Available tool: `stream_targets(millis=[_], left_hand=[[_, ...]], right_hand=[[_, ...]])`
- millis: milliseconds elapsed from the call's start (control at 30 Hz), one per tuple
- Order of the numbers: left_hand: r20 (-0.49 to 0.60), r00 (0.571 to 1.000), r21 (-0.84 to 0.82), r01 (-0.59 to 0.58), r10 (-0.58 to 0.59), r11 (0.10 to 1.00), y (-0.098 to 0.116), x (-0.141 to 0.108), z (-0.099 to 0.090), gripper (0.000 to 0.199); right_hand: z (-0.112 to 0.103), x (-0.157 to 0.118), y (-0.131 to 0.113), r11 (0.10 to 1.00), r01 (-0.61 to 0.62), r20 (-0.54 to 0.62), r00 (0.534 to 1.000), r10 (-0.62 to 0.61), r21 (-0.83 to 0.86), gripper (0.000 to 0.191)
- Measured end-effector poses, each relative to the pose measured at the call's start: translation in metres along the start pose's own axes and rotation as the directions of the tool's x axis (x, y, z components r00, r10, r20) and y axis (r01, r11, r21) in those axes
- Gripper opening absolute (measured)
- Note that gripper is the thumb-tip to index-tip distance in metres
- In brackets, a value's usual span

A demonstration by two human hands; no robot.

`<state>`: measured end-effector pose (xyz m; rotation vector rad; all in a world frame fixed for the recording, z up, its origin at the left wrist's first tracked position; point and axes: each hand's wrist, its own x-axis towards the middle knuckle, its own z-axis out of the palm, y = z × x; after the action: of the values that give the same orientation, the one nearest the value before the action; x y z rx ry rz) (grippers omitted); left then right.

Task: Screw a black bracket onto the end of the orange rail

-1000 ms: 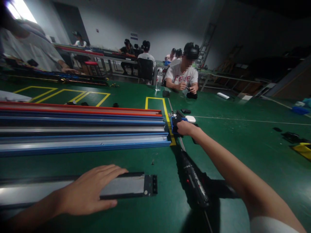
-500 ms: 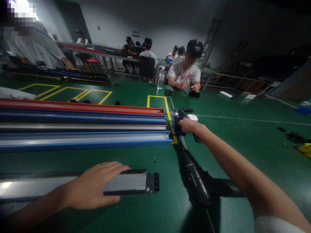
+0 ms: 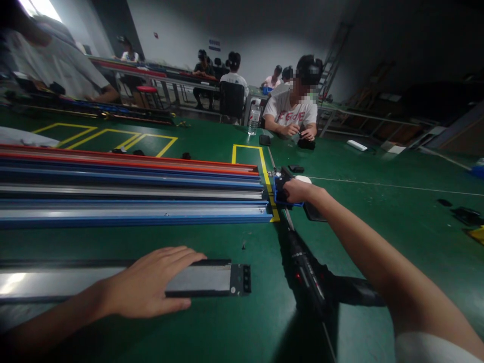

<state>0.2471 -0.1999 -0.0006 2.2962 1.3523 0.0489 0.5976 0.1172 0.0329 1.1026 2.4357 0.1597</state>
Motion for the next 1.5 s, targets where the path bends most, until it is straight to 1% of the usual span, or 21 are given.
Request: stream_targets(millis=[200, 400, 600, 1000, 1233, 1367, 1500], left_hand=[[-0.034, 0.999, -0.010, -0.015, 0.015, 1.000, -0.003, -0.001, 0.004, 0.075], [0.017, 1.000, 0.013, 0.011, -0.011, 1.000, 0.000, 0.000, -0.001, 0.076], [0.000, 1.000, 0.008, 0.001, -0.001, 1.000, -0.001, 0.000, 0.001, 0.076], [0.033, 0.999, 0.007, 0.027, -0.027, 1.000, 0.003, 0.001, -0.004, 0.076], [0.037, 0.999, 0.023, 0.027, -0.027, 0.999, 0.001, 0.001, -0.002, 0.077], [0.021, 1.000, 0.021, 0.013, -0.014, 1.000, 0.000, 0.001, -0.001, 0.077], [0.033, 0.999, 0.020, 0.012, -0.013, 1.000, -0.001, 0.001, 0.000, 0.077]], right_hand=[[0.000, -0.001, -0.002, 1.000, 0.011, -0.005, 1.000, -0.011, -0.006, 0.021], [-0.004, -0.001, -0.005, 1.000, 0.013, 0.007, 1.000, -0.013, -0.025, 0.024], [-0.003, 0.001, -0.004, 0.999, -0.021, 0.019, 1.000, 0.021, -0.041, 0.024], [-0.005, 0.007, -0.001, 0.999, -0.049, 0.073, 0.996, 0.050, -0.020, 0.023], [-0.005, 0.014, 0.002, 0.998, -0.053, 0.109, 0.993, 0.055, -0.026, 0.025], [-0.004, 0.016, 0.003, 0.999, -0.046, 0.109, 0.993, 0.049, -0.030, 0.026], [-0.001, 0.016, 0.004, 0.999, -0.041, 0.103, 0.994, 0.043, -0.022, 0.029]])
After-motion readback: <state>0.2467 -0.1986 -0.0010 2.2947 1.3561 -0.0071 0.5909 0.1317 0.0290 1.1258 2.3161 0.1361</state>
